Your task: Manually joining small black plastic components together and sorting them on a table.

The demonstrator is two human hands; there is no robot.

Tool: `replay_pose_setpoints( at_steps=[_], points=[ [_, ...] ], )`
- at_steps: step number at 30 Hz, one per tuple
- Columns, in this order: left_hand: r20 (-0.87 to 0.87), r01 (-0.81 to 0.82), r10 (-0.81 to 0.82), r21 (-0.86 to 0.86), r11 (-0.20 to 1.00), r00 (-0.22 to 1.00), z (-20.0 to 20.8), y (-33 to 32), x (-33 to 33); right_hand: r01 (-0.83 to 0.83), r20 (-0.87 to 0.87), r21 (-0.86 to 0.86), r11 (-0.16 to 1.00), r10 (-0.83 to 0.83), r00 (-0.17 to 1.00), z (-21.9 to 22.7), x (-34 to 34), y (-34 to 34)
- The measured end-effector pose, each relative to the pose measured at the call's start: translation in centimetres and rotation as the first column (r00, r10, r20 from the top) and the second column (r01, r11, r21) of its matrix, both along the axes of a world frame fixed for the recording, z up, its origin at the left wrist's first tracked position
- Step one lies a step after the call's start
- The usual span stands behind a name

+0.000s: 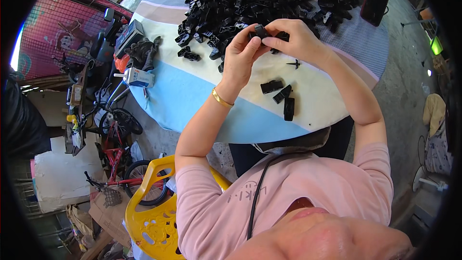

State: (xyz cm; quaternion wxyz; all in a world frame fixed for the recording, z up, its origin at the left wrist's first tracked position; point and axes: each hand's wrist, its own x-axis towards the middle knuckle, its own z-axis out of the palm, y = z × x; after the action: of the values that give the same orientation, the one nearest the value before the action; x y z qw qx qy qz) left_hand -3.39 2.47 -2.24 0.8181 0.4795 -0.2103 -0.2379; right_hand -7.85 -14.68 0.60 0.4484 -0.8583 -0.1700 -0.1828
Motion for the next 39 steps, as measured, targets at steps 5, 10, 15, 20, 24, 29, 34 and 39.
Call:
replay_pose_setpoints(
  at_steps=[5,10,15,20,24,29,34,39],
  points=[
    [0.075,-0.002,-0.001,0.043,0.999,0.997,0.9,0.3,-0.4,-0.002,0.232,0.102,0.995,-0.022,0.973,-0.6,0.3,0.1],
    [-0.130,0.256,-0.267,-0.094,0.962,0.955,1.6,1.3,0.2,-0.026,-0.074,0.495,0.869,0.072,0.995,0.0,-0.4,-0.3],
    [-0.205,0.280,-0.288,-0.065,0.958,0.936,1.5,1.8,0.8,-0.172,0.230,0.032,0.985,0.160,0.960,0.4,-1.0,0.2],
    [-0.355,0.295,-0.247,0.089,0.951,0.902,0.9,1.9,1.1,-0.115,0.527,-0.305,0.945,0.269,0.806,0.4,-0.7,0.6],
    [-0.261,0.346,-0.300,0.151,0.926,0.918,0.8,2.0,1.0,-0.075,0.510,-0.391,0.917,0.284,0.812,0.0,-0.9,0.6],
    [-0.024,0.262,-0.272,0.365,0.893,0.962,2.1,1.9,0.0,0.049,0.501,-0.278,0.959,0.101,0.859,-1.0,-0.9,1.4],
    [0.118,0.172,-0.239,0.409,0.896,0.964,2.1,2.5,0.4,-0.184,0.197,-0.006,0.983,0.181,0.963,-0.3,-0.6,0.4],
    [0.502,0.092,-0.469,0.606,0.791,0.727,1.6,1.8,-0.2,0.322,-0.048,0.072,0.944,-0.319,0.947,-0.9,2.7,-9.4]
  ],
)
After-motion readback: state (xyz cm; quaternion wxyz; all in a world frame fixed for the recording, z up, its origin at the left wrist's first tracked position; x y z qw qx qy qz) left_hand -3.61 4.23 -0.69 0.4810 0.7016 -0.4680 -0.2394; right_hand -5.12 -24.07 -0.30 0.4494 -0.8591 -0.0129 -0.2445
